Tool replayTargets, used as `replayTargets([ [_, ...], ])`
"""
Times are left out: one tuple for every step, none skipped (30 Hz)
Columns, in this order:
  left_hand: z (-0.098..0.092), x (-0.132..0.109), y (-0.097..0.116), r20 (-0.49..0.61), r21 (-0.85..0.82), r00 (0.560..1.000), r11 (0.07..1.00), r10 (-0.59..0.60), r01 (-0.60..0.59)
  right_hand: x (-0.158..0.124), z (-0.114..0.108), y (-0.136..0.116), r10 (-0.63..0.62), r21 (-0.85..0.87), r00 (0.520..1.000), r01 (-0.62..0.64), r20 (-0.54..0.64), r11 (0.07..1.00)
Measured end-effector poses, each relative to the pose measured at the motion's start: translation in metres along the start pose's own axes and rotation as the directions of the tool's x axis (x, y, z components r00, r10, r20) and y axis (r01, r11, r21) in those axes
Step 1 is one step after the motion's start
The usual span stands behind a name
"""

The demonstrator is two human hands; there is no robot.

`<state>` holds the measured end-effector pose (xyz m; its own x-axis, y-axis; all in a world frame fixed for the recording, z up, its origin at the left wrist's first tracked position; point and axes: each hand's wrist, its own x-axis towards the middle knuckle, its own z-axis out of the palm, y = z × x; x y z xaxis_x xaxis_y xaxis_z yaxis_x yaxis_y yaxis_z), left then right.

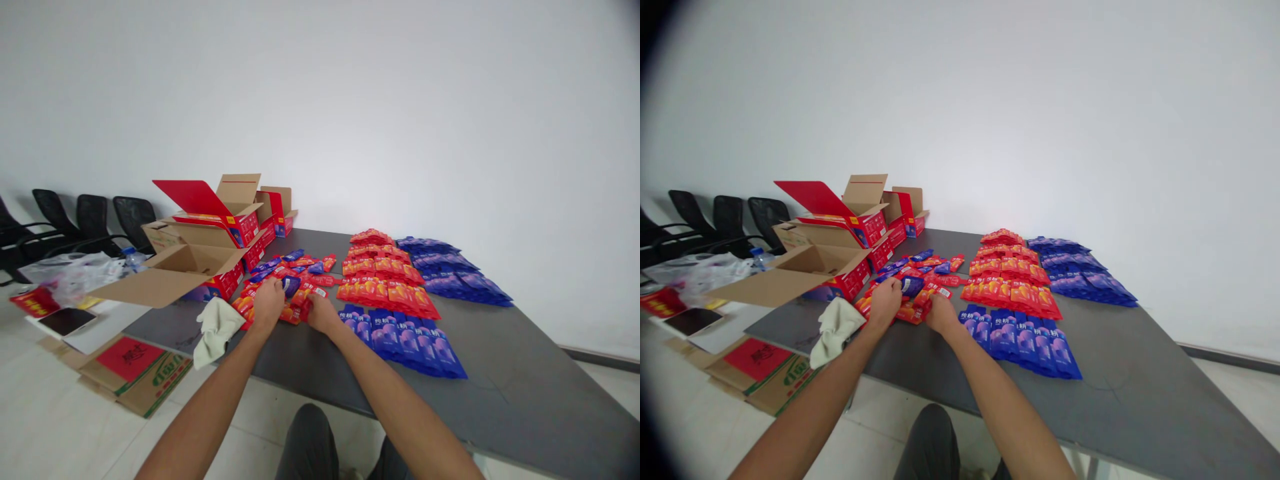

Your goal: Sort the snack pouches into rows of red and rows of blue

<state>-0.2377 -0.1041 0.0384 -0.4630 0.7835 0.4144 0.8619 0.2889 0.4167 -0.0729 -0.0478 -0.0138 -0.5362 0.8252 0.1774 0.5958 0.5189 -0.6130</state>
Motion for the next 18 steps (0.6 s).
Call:
replayTargets([
  [-0.004, -0.003, 0.003, -0.021, 0.002, 1.0, 1.0, 0.003, -0.003, 0.0, -0.001, -0.001, 0.009, 0.059, 1.0, -0.008, -0.022, 0.998],
  [-0.007, -0.006, 0.007, -0.046, 0.006, 0.999, 1.0, 0.019, -0.018, 0.0, -0.003, -0.002, 0.017, 0.116, 0.999, -0.012, -0.045, 0.993],
  [-0.01, -0.009, 0.011, -0.073, 0.012, 0.996, 0.999, 0.047, -0.046, 0.0, -0.005, -0.004, 0.026, 0.155, 0.998, -0.016, -0.064, 0.988],
  [-0.012, -0.013, 0.014, -0.093, 0.018, 0.992, 0.996, 0.089, -0.088, 0.0, -0.008, -0.007, 0.03, 0.164, 0.996, -0.017, -0.08, 0.986],
  [-0.013, -0.017, 0.018, -0.103, 0.026, 0.985, 0.991, 0.136, -0.134, 0.0, -0.011, -0.01, 0.042, 0.186, 0.995, -0.024, -0.093, 0.982],
  [-0.013, -0.022, 0.021, -0.102, 0.033, 0.977, 0.983, 0.185, -0.183, -0.001, -0.015, -0.014, 0.068, 0.258, 0.993, -0.041, -0.096, 0.965],
  [-0.013, -0.027, 0.024, -0.089, 0.04, 0.968, 0.972, 0.234, -0.231, -0.002, -0.019, -0.017, 0.104, 0.377, 0.991, -0.067, -0.08, 0.924],
  [-0.012, -0.032, 0.027, -0.066, 0.04, 0.956, 0.958, 0.286, -0.284, -0.004, -0.023, -0.02, 0.14, 0.523, 0.989, -0.098, -0.042, 0.847],
  [-0.01, -0.037, 0.029, -0.04, 0.028, 0.939, 0.94, 0.342, -0.341, -0.006, -0.026, -0.023, 0.165, 0.665, 0.986, -0.129, 0.009, 0.735],
  [-0.008, -0.042, 0.031, -0.012, 0.002, 0.916, 0.916, 0.4, -0.4, -0.009, -0.03, -0.024, 0.175, 0.775, 0.983, -0.153, 0.056, 0.612],
  [-0.006, -0.047, 0.032, 0.01, -0.042, 0.889, 0.889, 0.457, -0.457, -0.012, -0.033, -0.025, 0.172, 0.842, 0.981, -0.166, 0.089, 0.513],
  [-0.004, -0.051, 0.034, 0.02, -0.103, 0.864, 0.861, 0.502, -0.498, -0.016, -0.036, -0.025, 0.169, 0.871, 0.981, -0.165, 0.096, 0.464],
  [-0.001, -0.054, 0.036, 0.014, -0.175, 0.852, 0.841, 0.523, -0.513, -0.02, -0.039, -0.023, 0.175, 0.881, 0.981, -0.155, 0.084, 0.448],
  [0.001, -0.057, 0.038, 0.0, -0.254, 0.859, 0.831, 0.512, -0.496, -0.024, -0.041, -0.021, 0.19, 0.881, 0.98, -0.141, 0.059, 0.452],
  [0.003, -0.06, 0.04, -0.012, -0.338, 0.884, 0.83, 0.468, -0.444, -0.029, -0.044, -0.018, 0.208, 0.874, 0.978, -0.125, 0.028, 0.469],
  [0.006, -0.061, 0.043, -0.006, -0.425, 0.92, 0.832, 0.391, -0.357, -0.033, -0.046, -0.015, 0.225, 0.864, 0.974, -0.109, -0.005, 0.491],
  [0.008, -0.063, 0.045, 0.031, -0.508, 0.956, 0.828, 0.292, -0.237, -0.038, -0.048, -0.012, 0.235, 0.854, 0.971, -0.093, -0.035, 0.511],
  [0.01, -0.063, 0.048, 0.1, -0.581, 0.976, 0.807, 0.194, -0.101, -0.043, -0.05, -0.01, 0.237, 0.845, 0.97, -0.078, -0.059, 0.528],
])
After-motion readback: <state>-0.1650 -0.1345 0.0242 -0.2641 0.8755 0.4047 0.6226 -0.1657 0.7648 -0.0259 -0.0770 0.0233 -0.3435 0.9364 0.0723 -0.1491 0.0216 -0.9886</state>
